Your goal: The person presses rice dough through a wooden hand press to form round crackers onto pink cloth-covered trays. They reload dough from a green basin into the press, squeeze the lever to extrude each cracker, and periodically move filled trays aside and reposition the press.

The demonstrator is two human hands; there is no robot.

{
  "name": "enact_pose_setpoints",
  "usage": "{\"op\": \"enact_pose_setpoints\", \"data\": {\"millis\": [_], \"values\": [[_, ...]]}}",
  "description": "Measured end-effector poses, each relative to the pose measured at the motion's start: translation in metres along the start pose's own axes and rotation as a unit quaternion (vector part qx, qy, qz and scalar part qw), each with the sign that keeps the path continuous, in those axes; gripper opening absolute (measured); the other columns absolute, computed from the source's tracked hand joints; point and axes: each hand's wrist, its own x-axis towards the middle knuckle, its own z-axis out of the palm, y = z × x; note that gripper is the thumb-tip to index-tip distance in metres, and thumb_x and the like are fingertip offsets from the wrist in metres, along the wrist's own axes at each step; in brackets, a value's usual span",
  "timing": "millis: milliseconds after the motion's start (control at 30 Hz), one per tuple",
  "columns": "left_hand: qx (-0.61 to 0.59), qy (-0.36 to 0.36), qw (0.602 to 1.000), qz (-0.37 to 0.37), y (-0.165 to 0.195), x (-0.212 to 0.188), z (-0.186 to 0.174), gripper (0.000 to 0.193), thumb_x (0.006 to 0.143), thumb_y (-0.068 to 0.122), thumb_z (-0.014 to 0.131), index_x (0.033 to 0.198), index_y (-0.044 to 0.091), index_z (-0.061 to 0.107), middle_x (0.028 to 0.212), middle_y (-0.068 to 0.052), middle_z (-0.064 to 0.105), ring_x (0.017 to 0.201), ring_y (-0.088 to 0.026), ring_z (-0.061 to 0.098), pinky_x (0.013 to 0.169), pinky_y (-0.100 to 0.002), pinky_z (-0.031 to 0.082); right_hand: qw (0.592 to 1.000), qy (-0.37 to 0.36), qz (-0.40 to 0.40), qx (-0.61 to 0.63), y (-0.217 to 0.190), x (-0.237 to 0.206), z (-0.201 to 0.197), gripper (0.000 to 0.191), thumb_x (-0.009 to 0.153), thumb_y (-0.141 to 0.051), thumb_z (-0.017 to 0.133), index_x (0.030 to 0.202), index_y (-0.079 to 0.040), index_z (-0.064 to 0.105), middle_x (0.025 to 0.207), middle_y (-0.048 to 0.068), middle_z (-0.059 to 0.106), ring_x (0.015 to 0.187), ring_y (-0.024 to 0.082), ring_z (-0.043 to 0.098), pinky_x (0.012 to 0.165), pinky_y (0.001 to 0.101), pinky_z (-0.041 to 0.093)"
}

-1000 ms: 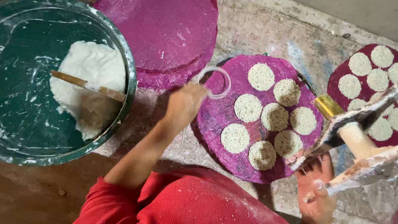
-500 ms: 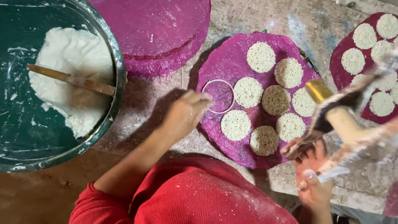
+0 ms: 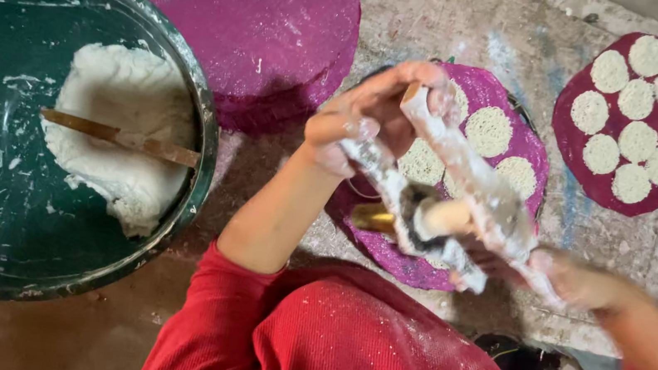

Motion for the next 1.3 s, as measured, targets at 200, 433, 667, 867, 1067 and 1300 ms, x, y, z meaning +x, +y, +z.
{"op": "enact_pose_setpoints", "data": {"millis": [200, 433, 667, 867, 1067, 1300], "values": [[-0.041, 0.083, 0.995, 0.043, -0.006, 0.015, -0.04, 0.041, 0.075, 0.023, 0.066, 0.112, 0.012, 0.055, 0.115, -0.008, 0.061, 0.115, -0.024, 0.058, 0.106, -0.041, 0.044, 0.978, 0.105, 0.145, -0.109, -0.044, 0.006, -0.037, 0.097, 0.088, -0.074, 0.035, 0.153, -0.003, 0.039, 0.15, 0.021, 0.051, 0.136, 0.035, 0.055, 0.114, 0.0461, 0.042], [-0.158, 0.135, 0.967, 0.145, -0.021, 0.003, -0.072, 0.026, 0.089, 0.032, 0.061, 0.104, 0.013, 0.053, 0.097, -0.003, 0.059, 0.097, -0.019, 0.059, 0.101, -0.037, 0.048, 0.932, 0.193, 0.242, -0.188, -0.087, 0.041, 0.004, 0.103, 0.082, -0.084, 0.02, 0.149, -0.012, 0.049, 0.14, 0.014, 0.059, 0.128, 0.029, 0.063, 0.109, 0.0462, 0.049], [-0.161, 0.09, 0.968, 0.169, 0.002, -0.015, -0.094, 0.027, 0.099, 0.04, 0.051, 0.105, 0.014, 0.053, 0.098, -0.002, 0.058, 0.098, -0.019, 0.058, 0.094, -0.037, 0.048, 0.93, 0.194, 0.165, -0.265, -0.087, 0.073, 0.026, 0.097, 0.089, -0.078, 0.019, 0.14, -0.004, 0.054, 0.135, 0.014, 0.062, 0.123, 0.026, 0.06, 0.107, 0.0393, 0.044], [-0.186, 0.141, 0.957, 0.171, -0.03, -0.02, -0.095, 0.02, 0.099, 0.036, 0.047, 0.099, 0.016, 0.049, 0.095, -0.002, 0.057, 0.096, -0.02, 0.057, 0.093, -0.038, 0.047, 0.946, 0.208, 0.182, -0.169, -0.088, 0.069, 0.035, 0.089, 0.091, -0.075, 0.025, 0.12, -0.001, 0.065, 0.098, 0.015, 0.074, 0.088, 0.022, 0.064, 0.081, 0.0383, 0.053], [-0.161, 0.125, 0.968, 0.149, -0.041, 0.005, -0.11, 0.023, 0.098, 0.039, 0.045, 0.094, 0.016, 0.046, 0.092, -0.003, 0.055, 0.092, -0.019, 0.055, 0.089, -0.039, 0.047, 0.893, 0.31, 0.211, -0.25, -0.092, 0.061, 0.035, 0.081, 0.094, -0.072, 0.03, 0.113, -0.004, 0.07, 0.09, 0.011, 0.073, 0.077, 0.021, 0.061, 0.072, 0.0379, 0.05], [-0.111, 0.081, 0.984, 0.115, 0.001, 0.014, -0.106, 0.028, 0.098, 0.039, 0.043, 0.1, 0.012, 0.05, 0.089, -0.001, 0.05, 0.091, -0.018, 0.055, 0.085, -0.036, 0.051, 0.933, 0.287, 0.027, -0.215, -0.071, 0.091, 0.041, 0.075, 0.097, -0.066, 0.034, 0.118, 0.0, 0.062, 0.089, 0.009, 0.066, 0.079, 0.018, 0.06, 0.07, 0.036, 0.051]]}}
